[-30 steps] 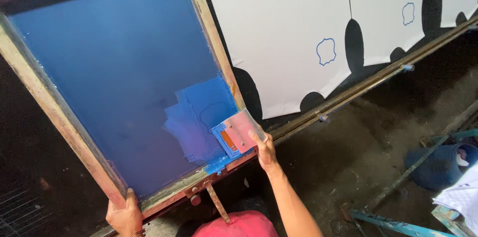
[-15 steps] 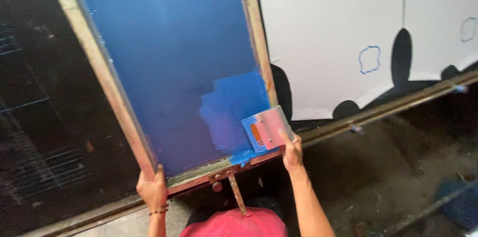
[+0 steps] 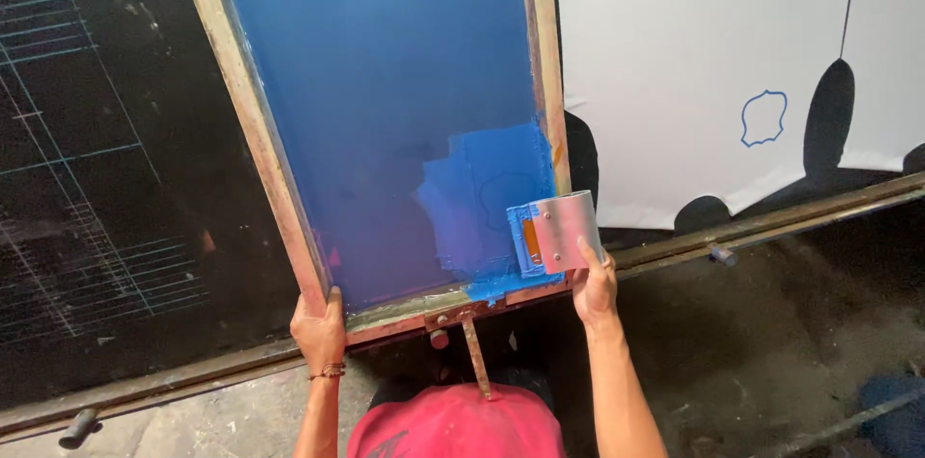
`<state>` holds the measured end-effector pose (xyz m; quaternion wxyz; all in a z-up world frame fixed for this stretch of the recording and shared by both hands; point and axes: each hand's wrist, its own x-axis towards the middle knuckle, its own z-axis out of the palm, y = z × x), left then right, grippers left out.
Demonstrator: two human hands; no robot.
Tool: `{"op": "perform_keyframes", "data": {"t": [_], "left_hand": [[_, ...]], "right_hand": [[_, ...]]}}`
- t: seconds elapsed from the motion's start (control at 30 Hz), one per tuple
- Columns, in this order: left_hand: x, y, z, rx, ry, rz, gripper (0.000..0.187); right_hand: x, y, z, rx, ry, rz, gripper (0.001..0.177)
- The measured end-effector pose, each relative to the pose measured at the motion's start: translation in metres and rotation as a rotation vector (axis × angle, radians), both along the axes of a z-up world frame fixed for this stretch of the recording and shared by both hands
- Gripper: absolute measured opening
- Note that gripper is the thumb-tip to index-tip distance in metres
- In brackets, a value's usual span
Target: The person uses a squeegee to spread blue ink across a screen printing frame. They then walk to a nearby table, pick up a different screen printing frame, and place it onto the printing press.
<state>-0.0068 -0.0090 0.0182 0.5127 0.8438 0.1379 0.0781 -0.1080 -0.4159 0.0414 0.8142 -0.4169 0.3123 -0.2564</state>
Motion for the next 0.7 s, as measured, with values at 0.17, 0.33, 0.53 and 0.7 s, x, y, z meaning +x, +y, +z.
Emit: {"op": "perform_keyframes", "data": {"t": [0.17, 0.33, 0.53, 0.7], "left_hand": [[0.0, -0.001, 0.009, -0.037, 0.032, -0.002, 0.029], [0.0, 0.0, 0.001, -0.028, 0.015, -0.013, 0.03], [0.002, 0.01, -0.036, 0.178, -0.057, 0.032, 0.029], [0.001, 0.0, -0.014, 0.398, -0.267, 0.116, 0.07]], "right_hand": [[0.002, -0.003, 0.005, -0.015, -0.045, 0.002, 0.038], [-0.003, 0.001, 0.036, -0.276, -0.074, 0.089, 0.039], [-0.009, 0.009, 0.085, -1.026, 0.061, 0.29, 0.024], [-0.013, 0.013, 0.086, -1.274, 0.068, 0.299, 0.021]]}}
